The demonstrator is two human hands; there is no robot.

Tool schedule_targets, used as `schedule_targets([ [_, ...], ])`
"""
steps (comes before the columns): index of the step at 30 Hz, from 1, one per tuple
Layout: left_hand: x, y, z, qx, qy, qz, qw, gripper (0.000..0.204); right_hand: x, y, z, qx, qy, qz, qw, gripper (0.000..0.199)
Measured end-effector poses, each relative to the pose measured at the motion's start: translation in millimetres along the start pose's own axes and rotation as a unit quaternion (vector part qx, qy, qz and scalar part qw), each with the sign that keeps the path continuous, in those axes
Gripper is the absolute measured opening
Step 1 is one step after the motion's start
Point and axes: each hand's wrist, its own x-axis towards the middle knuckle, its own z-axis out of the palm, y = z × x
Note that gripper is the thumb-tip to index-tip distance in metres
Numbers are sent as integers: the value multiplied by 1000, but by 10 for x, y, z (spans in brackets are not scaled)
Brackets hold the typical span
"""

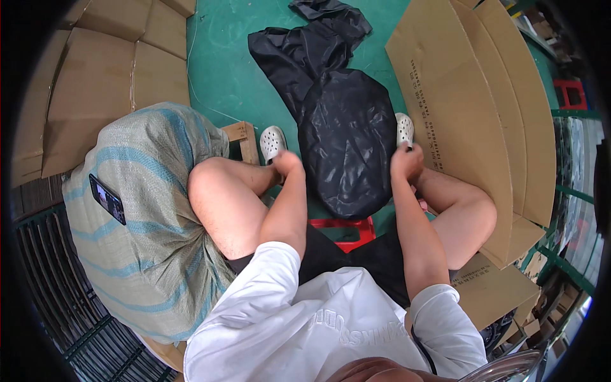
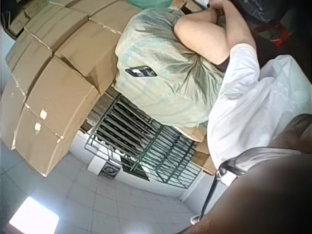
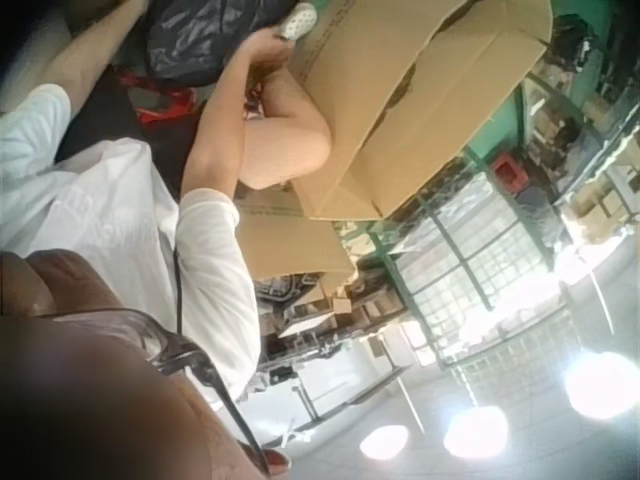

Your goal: Inspecting and flattening black synthetic bags in a warehouse environment.

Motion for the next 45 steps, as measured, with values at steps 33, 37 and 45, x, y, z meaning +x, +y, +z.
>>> schedule_targets([
  [33,-774,1824,60,297,-203,649,670,73,76,-1440,523,-114,-133,-437,882,68],
  [37,-758,1817,80,305,-193,650,669,73,71,-1460,533,-116,-128,-441,881,68],
  [45,-736,1754,76,290,-195,655,670,74,30,-1441,511,-111,-105,-453,879,67],
])
